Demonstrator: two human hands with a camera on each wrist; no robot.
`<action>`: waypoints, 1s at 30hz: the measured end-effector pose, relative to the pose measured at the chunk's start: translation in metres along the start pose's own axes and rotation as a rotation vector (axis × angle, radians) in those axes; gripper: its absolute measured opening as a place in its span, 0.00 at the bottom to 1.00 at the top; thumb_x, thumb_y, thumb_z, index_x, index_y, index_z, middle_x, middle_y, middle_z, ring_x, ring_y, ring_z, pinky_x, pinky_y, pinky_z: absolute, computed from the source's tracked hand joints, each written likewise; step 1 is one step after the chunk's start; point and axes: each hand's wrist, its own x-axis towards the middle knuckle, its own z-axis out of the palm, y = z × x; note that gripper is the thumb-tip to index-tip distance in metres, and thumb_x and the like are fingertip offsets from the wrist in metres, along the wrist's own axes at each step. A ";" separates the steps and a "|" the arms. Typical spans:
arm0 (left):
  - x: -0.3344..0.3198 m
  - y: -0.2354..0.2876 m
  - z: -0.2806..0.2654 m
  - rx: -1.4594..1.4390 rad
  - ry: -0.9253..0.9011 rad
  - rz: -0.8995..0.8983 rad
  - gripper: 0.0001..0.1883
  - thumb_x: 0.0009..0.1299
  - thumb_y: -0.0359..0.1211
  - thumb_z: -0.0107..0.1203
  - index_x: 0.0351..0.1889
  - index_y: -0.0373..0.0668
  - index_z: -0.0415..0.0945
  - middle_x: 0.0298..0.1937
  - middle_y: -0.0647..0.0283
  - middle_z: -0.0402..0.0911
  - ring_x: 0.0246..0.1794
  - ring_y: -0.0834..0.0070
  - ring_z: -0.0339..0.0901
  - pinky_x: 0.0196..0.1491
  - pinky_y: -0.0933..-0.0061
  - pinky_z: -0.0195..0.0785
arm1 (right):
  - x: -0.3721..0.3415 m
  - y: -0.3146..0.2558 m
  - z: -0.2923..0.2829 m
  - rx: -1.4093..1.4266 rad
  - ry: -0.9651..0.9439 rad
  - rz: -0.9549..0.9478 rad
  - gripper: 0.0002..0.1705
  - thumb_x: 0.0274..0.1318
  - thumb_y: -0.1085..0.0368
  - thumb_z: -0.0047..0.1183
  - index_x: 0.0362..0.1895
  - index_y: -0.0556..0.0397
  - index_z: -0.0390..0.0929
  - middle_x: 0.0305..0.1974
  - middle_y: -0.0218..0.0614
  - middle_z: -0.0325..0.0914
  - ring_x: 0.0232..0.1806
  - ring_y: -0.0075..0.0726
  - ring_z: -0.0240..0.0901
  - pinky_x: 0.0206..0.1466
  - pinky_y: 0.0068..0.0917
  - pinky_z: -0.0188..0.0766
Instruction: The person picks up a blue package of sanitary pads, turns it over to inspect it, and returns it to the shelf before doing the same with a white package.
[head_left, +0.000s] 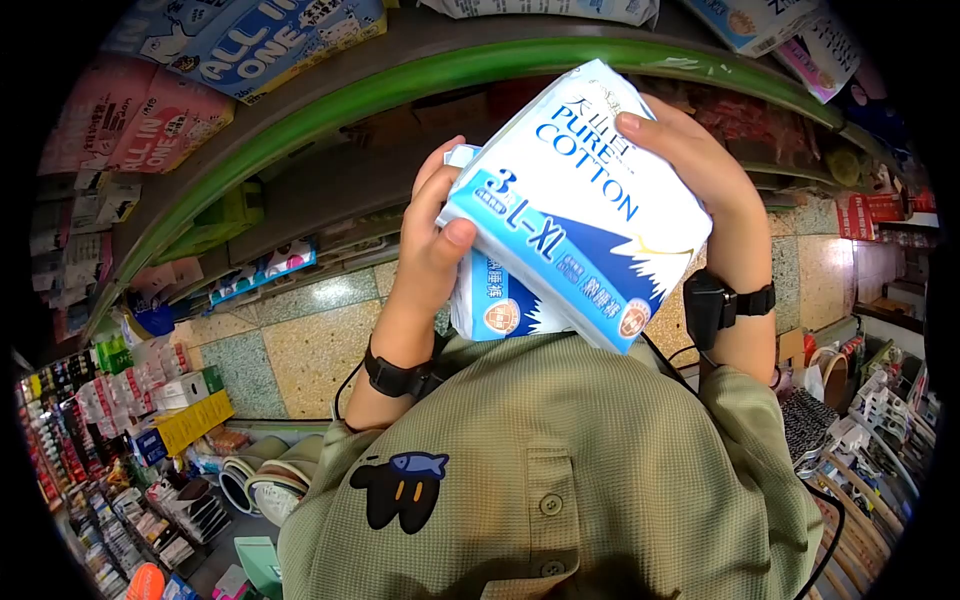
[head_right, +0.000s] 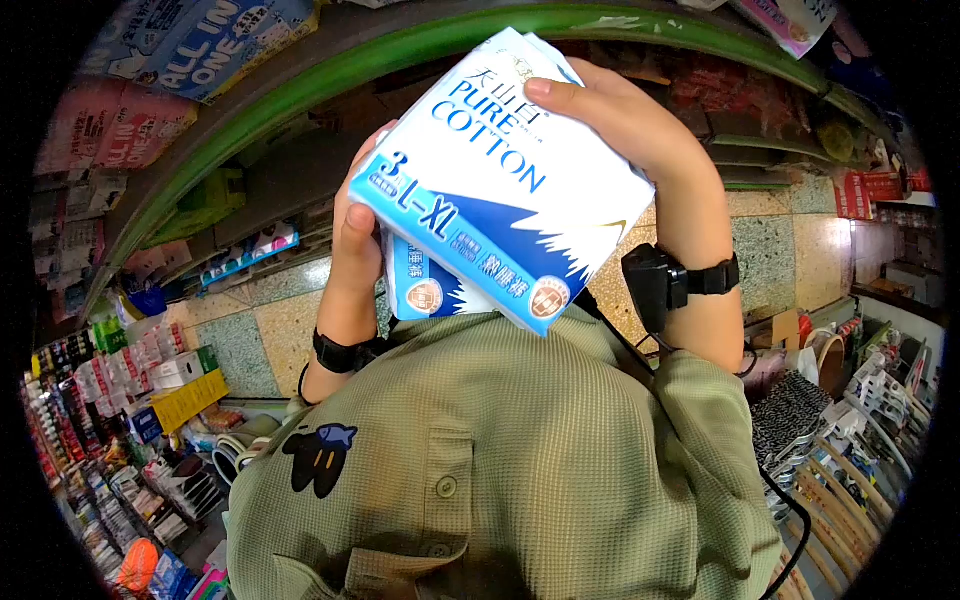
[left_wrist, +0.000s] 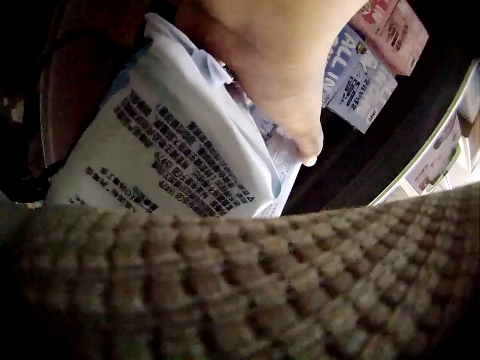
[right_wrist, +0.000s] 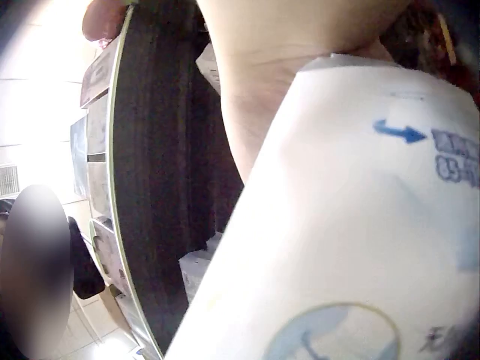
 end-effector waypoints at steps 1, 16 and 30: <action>0.000 0.001 0.001 0.005 0.001 0.003 0.46 0.54 0.71 0.49 0.45 0.33 0.74 0.67 0.42 0.54 0.71 0.54 0.50 0.67 0.53 0.44 | -0.004 -0.007 0.002 -0.061 0.015 -0.026 0.37 0.56 0.47 0.55 0.59 0.65 0.65 0.45 0.44 0.78 0.41 0.29 0.78 0.40 0.20 0.74; -0.009 0.008 0.006 -0.114 0.028 -0.019 0.43 0.54 0.59 0.52 0.51 0.25 0.72 0.69 0.46 0.51 0.67 0.55 0.56 0.65 0.57 0.51 | -0.014 -0.029 -0.006 0.168 -0.110 -0.237 0.36 0.65 0.42 0.38 0.61 0.60 0.63 0.44 0.48 0.79 0.42 0.31 0.79 0.43 0.25 0.76; -0.020 0.000 0.000 -0.031 0.190 0.163 0.41 0.60 0.61 0.48 0.49 0.27 0.72 0.70 0.41 0.45 0.69 0.51 0.52 0.66 0.55 0.49 | -0.065 -0.005 0.001 0.156 0.016 -0.283 0.62 0.35 0.29 0.60 0.64 0.65 0.57 0.60 0.47 0.65 0.63 0.39 0.62 0.64 0.34 0.58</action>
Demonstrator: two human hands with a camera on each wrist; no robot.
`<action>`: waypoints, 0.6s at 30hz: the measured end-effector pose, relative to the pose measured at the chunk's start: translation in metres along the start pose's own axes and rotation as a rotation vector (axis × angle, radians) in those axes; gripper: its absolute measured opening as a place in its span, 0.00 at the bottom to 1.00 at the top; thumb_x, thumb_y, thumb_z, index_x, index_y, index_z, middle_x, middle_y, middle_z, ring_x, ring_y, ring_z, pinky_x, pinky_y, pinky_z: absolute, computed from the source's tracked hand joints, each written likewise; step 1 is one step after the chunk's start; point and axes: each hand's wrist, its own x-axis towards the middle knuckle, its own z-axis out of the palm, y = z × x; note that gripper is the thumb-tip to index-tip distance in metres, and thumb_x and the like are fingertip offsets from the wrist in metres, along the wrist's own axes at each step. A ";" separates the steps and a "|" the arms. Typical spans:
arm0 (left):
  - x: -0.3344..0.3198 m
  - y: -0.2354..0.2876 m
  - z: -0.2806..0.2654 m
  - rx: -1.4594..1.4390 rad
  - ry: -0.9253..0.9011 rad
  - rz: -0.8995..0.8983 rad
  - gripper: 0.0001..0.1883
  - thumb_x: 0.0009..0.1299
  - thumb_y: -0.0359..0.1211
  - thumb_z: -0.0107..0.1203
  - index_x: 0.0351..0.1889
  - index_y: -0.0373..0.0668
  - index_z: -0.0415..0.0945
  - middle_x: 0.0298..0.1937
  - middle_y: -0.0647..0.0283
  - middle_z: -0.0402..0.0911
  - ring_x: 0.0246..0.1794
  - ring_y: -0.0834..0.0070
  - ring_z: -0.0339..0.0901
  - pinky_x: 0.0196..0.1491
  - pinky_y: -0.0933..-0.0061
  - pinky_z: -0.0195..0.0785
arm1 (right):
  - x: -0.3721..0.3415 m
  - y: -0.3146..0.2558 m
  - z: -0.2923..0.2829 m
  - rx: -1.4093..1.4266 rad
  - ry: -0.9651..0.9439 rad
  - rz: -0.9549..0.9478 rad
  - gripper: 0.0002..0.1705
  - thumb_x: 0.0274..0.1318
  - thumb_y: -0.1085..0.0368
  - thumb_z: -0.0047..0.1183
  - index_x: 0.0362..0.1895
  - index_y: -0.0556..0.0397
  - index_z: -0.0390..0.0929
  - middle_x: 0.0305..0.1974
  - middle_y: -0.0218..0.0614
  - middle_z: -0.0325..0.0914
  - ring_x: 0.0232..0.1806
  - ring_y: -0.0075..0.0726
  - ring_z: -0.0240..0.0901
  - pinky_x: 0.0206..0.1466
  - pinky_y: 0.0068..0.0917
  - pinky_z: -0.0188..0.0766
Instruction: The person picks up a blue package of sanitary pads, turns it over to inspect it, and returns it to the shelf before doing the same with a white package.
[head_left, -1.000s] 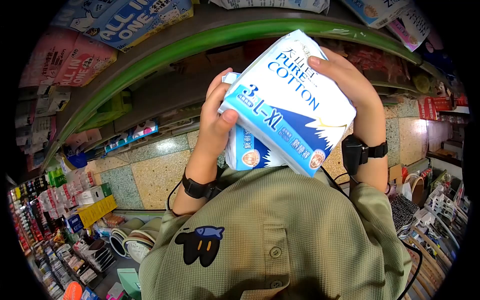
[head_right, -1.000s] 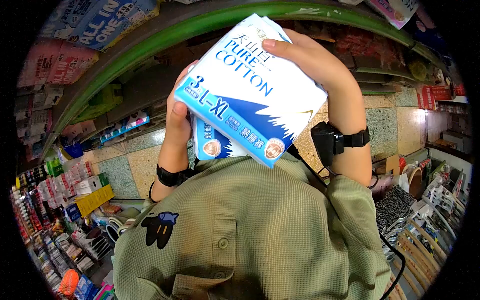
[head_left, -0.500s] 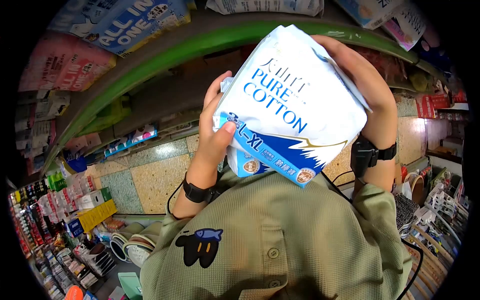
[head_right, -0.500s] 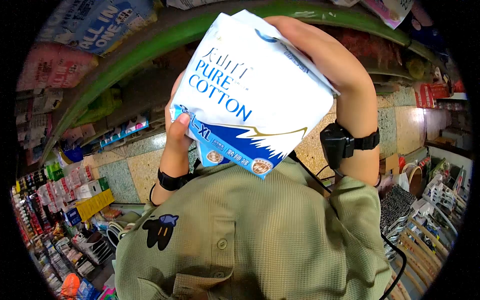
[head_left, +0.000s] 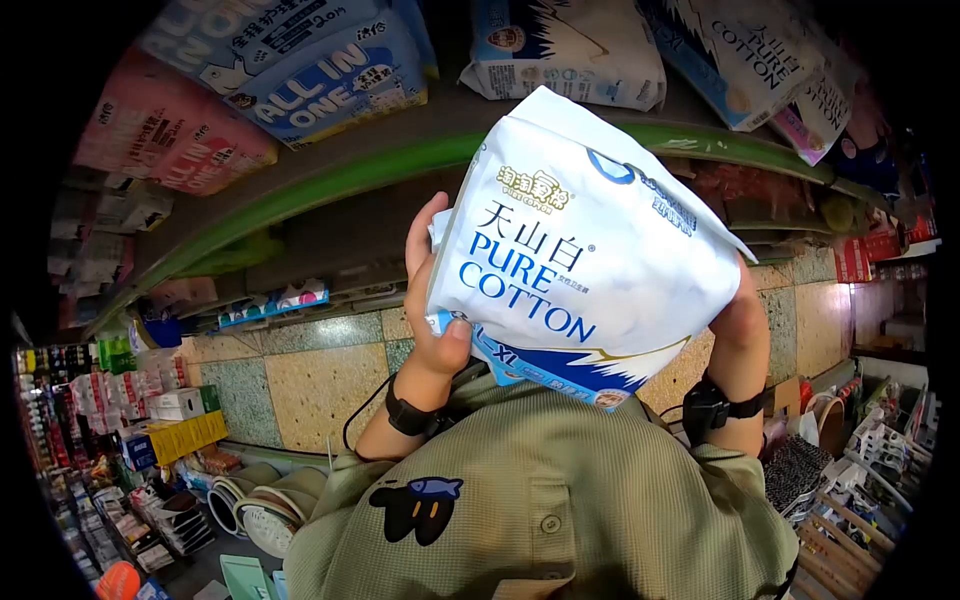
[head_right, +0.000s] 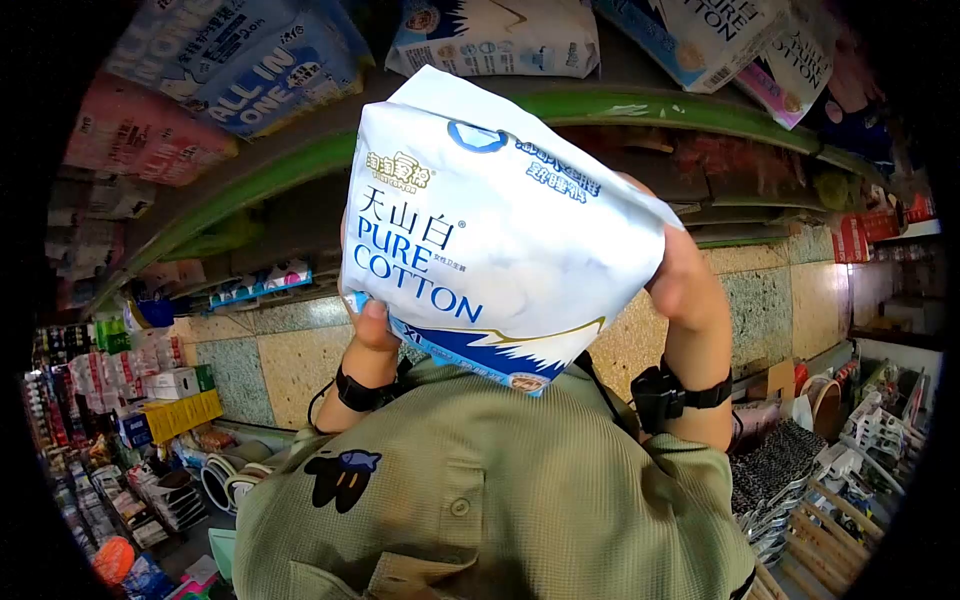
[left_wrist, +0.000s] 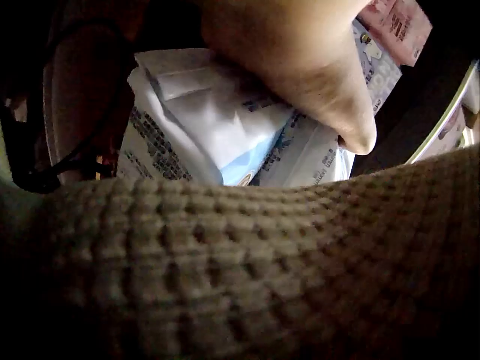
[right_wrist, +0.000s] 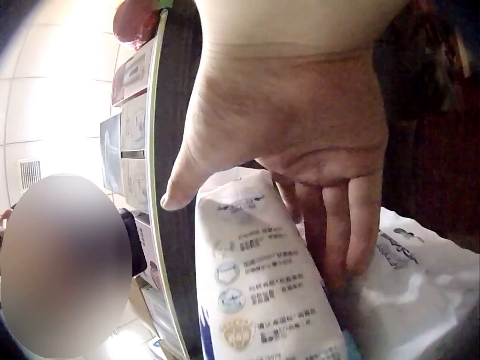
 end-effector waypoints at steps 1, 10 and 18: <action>0.005 0.006 0.003 0.031 0.012 0.039 0.40 0.60 0.61 0.47 0.47 0.27 0.73 0.70 0.40 0.45 0.68 0.50 0.52 0.66 0.54 0.49 | -0.003 0.005 0.000 -0.011 0.007 -0.012 0.63 0.33 0.32 0.65 0.65 0.65 0.56 0.60 0.46 0.65 0.63 0.39 0.62 0.64 0.34 0.57; 0.026 0.015 0.012 0.148 -0.038 0.255 0.41 0.59 0.63 0.50 0.48 0.28 0.73 0.69 0.40 0.48 0.67 0.51 0.56 0.64 0.54 0.52 | 0.003 0.012 0.024 0.218 0.211 0.150 0.50 0.35 0.60 0.61 0.64 0.67 0.53 0.58 0.49 0.67 0.60 0.44 0.66 0.63 0.31 0.61; 0.031 0.014 0.012 0.026 -0.058 0.182 0.40 0.60 0.70 0.44 0.35 0.36 0.75 0.68 0.43 0.50 0.61 0.56 0.65 0.63 0.60 0.53 | 0.007 0.045 0.009 0.590 0.304 0.057 0.50 0.31 0.65 0.53 0.65 0.66 0.52 0.61 0.52 0.64 0.60 0.50 0.66 0.63 0.41 0.64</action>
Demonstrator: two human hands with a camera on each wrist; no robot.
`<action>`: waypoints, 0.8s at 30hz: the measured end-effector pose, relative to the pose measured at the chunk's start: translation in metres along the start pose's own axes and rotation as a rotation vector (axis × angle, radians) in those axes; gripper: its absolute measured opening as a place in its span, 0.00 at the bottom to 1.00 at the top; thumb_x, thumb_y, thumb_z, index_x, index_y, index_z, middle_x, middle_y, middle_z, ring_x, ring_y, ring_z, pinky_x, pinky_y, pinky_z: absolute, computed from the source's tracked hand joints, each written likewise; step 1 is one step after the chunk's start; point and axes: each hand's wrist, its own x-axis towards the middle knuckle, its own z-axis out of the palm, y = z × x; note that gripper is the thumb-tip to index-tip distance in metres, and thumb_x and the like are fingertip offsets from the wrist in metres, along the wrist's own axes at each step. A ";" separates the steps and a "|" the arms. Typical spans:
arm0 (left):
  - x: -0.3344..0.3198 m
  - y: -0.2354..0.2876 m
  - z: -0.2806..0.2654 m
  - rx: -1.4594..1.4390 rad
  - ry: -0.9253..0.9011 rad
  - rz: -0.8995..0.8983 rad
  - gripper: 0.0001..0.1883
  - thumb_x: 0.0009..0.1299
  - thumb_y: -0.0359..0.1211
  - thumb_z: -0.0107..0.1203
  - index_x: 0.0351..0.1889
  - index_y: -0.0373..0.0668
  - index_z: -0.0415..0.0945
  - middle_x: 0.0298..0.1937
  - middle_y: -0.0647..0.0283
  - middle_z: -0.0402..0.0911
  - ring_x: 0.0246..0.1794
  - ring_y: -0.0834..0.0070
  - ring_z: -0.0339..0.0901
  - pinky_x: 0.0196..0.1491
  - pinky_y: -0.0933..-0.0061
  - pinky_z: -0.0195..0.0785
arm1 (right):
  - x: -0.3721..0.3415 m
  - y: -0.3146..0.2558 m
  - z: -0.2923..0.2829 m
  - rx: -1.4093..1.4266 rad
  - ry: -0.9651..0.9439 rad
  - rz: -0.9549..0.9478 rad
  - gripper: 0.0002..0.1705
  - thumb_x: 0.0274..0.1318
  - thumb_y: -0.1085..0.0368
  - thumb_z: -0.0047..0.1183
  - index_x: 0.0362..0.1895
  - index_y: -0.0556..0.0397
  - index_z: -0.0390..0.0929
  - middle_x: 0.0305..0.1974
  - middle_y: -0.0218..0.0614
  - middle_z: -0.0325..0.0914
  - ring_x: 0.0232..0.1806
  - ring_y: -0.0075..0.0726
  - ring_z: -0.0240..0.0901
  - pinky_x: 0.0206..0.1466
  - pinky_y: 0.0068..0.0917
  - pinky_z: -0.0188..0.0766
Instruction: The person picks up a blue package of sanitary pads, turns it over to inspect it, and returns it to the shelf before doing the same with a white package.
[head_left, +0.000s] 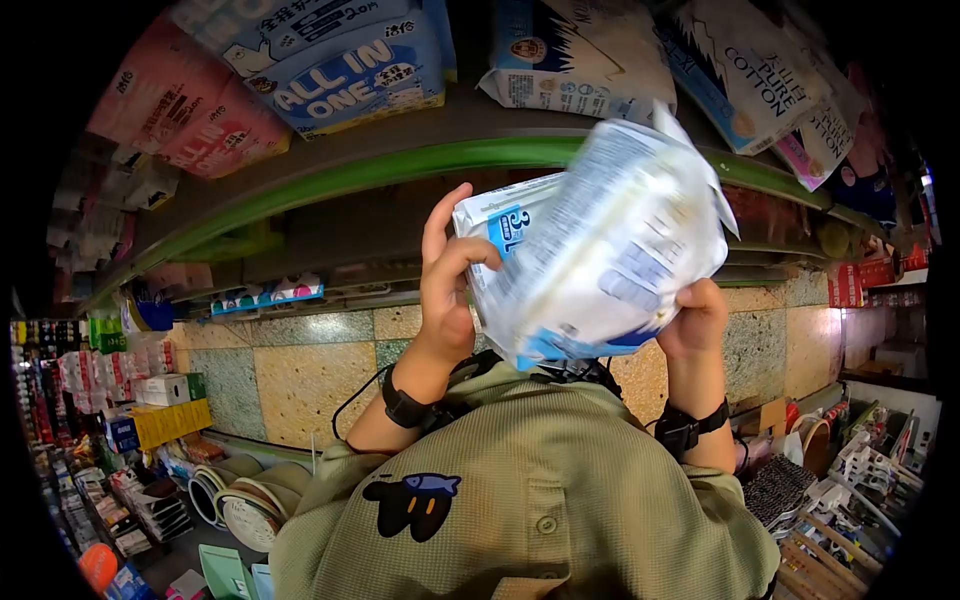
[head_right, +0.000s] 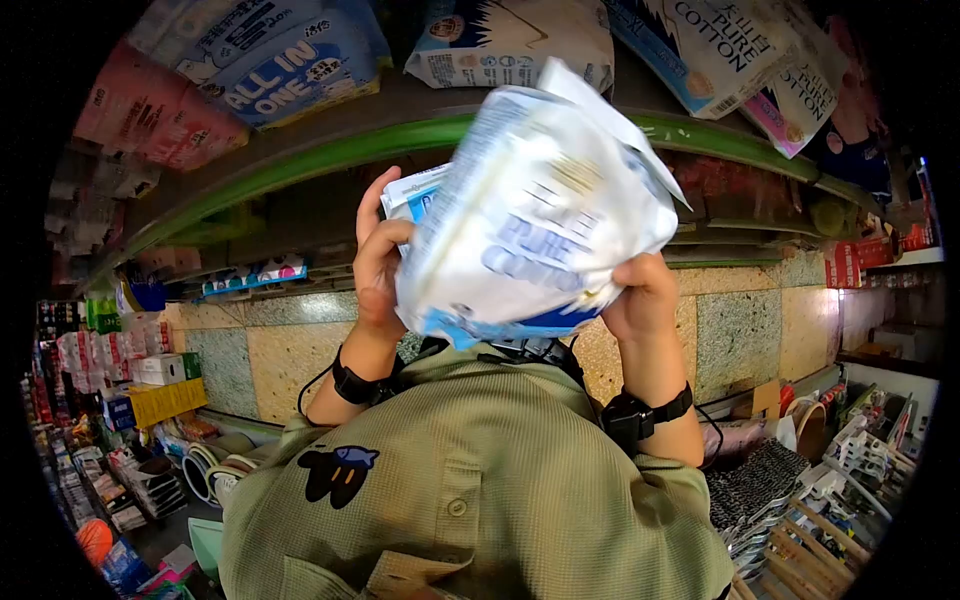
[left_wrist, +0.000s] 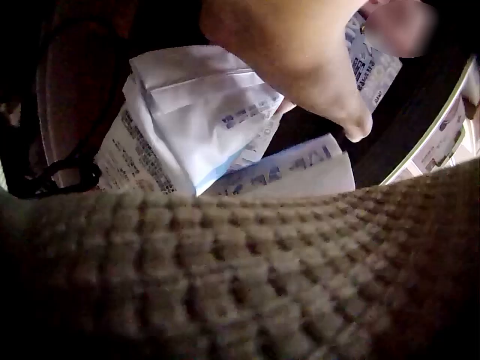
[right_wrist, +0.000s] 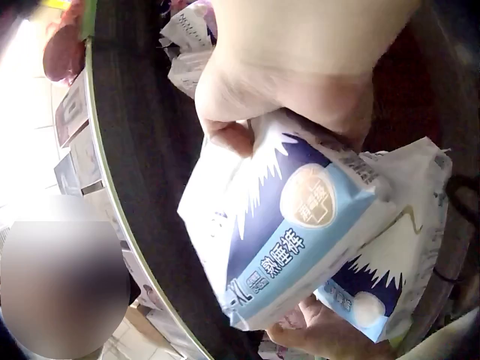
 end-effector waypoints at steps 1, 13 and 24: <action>-0.001 -0.002 -0.001 -0.004 0.002 -0.034 0.40 0.60 0.70 0.44 0.33 0.37 0.75 0.68 0.43 0.50 0.60 0.57 0.65 0.63 0.60 0.53 | 0.001 0.001 -0.011 0.081 -0.008 0.010 0.49 0.31 0.65 0.52 0.65 0.66 0.52 0.62 0.52 0.63 0.61 0.51 0.66 0.64 0.42 0.64; -0.005 -0.015 0.000 0.130 0.129 0.017 0.11 0.57 0.25 0.58 0.30 0.46 0.65 0.68 0.46 0.54 0.68 0.57 0.56 0.67 0.59 0.47 | 0.021 0.004 -0.026 0.664 -0.603 0.272 0.47 0.56 0.31 0.37 0.69 0.50 0.53 0.42 0.46 0.70 0.42 0.42 0.66 0.48 0.38 0.59; -0.006 -0.014 0.007 0.073 0.086 -0.058 0.10 0.58 0.25 0.57 0.30 0.44 0.65 0.68 0.44 0.55 0.65 0.60 0.60 0.65 0.61 0.51 | 0.003 0.005 -0.024 0.667 -0.555 0.142 0.46 0.57 0.35 0.41 0.69 0.53 0.51 0.38 0.43 0.70 0.35 0.36 0.68 0.42 0.32 0.63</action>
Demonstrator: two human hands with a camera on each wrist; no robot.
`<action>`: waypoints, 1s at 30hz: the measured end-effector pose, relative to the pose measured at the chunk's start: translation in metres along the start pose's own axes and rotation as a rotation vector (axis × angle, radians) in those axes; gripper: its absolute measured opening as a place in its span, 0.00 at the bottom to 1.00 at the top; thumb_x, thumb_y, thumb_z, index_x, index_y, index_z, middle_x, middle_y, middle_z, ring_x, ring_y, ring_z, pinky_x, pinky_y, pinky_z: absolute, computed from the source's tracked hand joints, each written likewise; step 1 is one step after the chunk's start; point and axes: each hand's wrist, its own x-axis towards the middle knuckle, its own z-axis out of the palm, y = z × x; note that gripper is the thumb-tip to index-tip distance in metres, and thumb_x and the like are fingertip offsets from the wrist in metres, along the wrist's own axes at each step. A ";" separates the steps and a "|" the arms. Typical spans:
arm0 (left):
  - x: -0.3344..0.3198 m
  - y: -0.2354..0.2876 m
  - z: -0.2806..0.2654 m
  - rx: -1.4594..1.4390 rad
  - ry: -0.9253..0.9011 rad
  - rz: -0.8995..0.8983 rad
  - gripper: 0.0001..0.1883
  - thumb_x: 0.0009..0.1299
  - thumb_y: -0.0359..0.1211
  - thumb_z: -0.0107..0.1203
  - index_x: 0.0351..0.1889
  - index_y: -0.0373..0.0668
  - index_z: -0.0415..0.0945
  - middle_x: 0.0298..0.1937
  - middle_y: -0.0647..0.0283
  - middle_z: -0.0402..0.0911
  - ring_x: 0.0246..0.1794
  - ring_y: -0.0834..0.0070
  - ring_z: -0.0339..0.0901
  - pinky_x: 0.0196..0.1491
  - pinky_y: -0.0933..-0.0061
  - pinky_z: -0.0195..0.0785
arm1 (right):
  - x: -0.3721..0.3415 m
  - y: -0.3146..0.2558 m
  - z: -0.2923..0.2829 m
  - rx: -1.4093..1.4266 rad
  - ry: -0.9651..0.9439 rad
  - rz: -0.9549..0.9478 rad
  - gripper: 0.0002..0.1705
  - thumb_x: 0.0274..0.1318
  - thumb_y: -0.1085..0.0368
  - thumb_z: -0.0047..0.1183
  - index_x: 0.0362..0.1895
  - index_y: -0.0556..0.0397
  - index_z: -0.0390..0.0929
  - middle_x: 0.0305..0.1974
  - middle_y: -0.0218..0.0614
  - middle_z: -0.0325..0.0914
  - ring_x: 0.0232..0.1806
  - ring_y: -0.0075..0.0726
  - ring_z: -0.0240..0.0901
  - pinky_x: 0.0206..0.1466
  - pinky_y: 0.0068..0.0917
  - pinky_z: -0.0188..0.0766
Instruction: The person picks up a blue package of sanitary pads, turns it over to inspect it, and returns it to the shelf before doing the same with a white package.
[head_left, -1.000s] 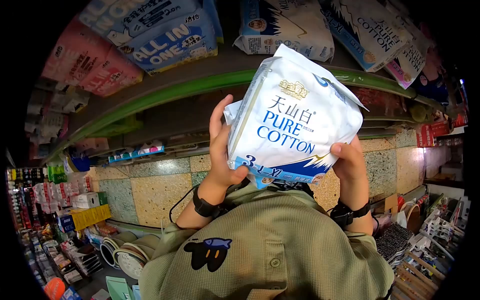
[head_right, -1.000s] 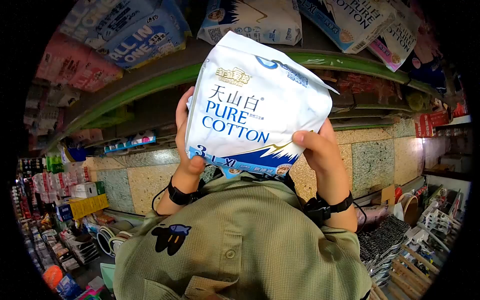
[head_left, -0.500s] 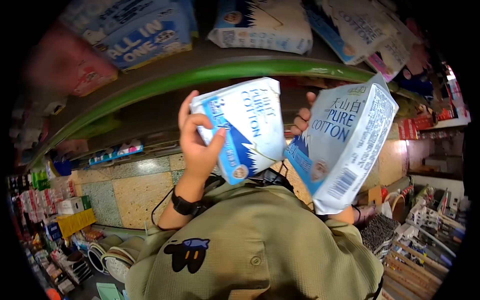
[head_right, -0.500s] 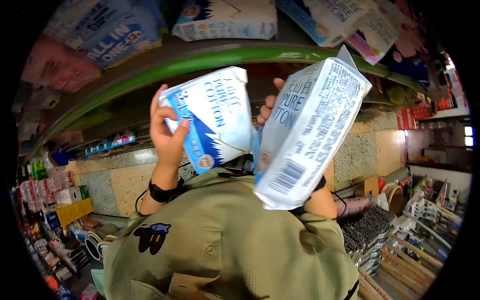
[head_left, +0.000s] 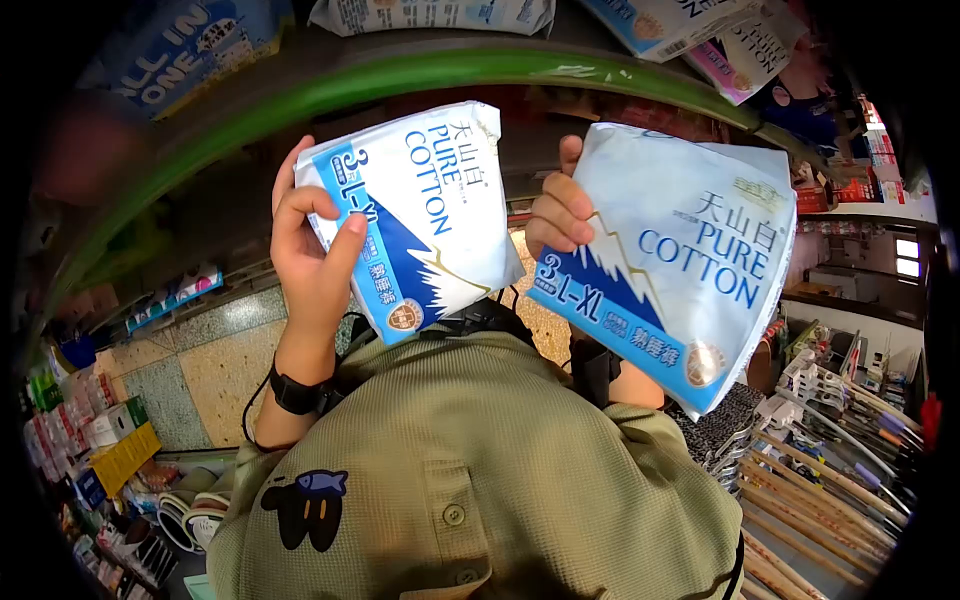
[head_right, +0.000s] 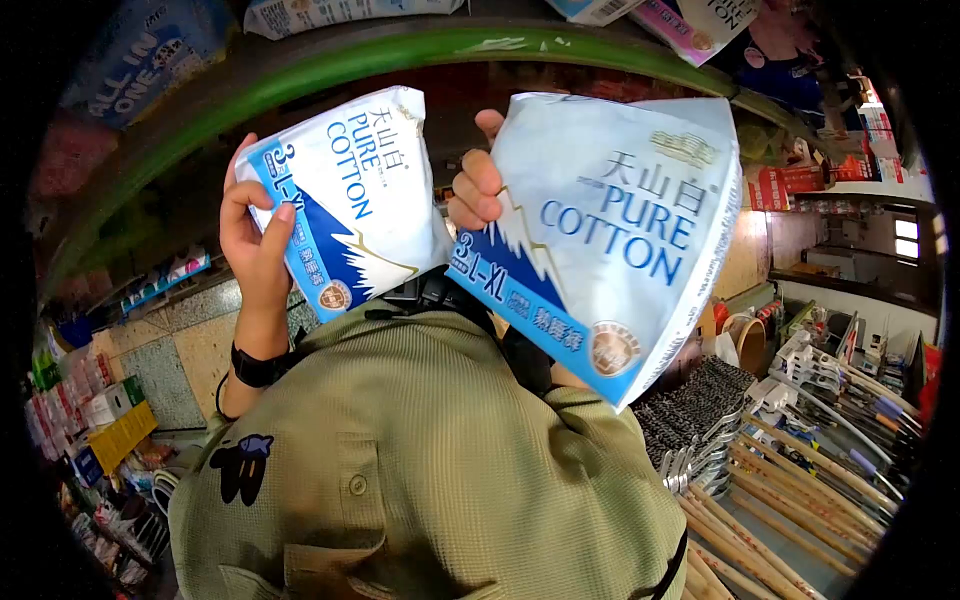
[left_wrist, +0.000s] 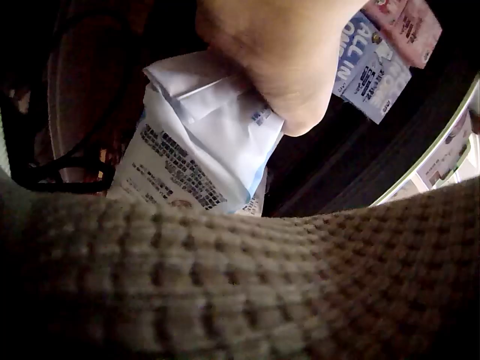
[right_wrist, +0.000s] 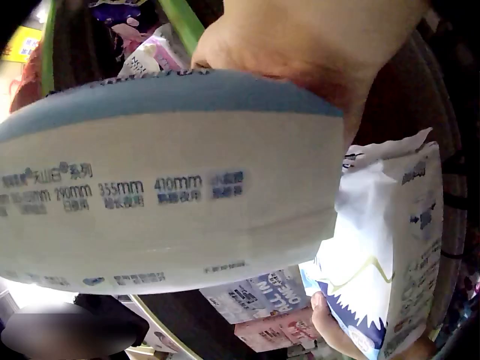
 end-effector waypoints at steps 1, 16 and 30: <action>0.000 0.000 0.001 -0.008 -0.003 -0.003 0.10 0.58 0.25 0.57 0.30 0.44 0.65 0.68 0.44 0.55 0.65 0.60 0.60 0.65 0.62 0.51 | -0.002 0.001 -0.002 0.026 -0.026 -0.001 0.46 0.58 0.35 0.41 0.69 0.54 0.52 0.37 0.42 0.71 0.34 0.35 0.68 0.41 0.31 0.63; 0.000 0.000 0.007 -0.020 -0.011 -0.016 0.10 0.58 0.25 0.57 0.30 0.44 0.65 0.68 0.45 0.56 0.65 0.60 0.61 0.65 0.61 0.52 | 0.013 0.001 -0.009 0.012 -0.430 0.268 0.43 0.52 0.41 0.54 0.63 0.55 0.55 0.34 0.45 0.78 0.26 0.38 0.79 0.29 0.32 0.76; 0.003 0.002 0.006 -0.019 -0.030 -0.001 0.05 0.58 0.25 0.55 0.30 0.43 0.70 0.68 0.46 0.56 0.65 0.60 0.62 0.64 0.62 0.54 | 0.015 0.011 -0.003 0.124 -0.463 0.423 0.37 0.60 0.46 0.45 0.62 0.60 0.53 0.35 0.52 0.74 0.33 0.47 0.76 0.37 0.38 0.70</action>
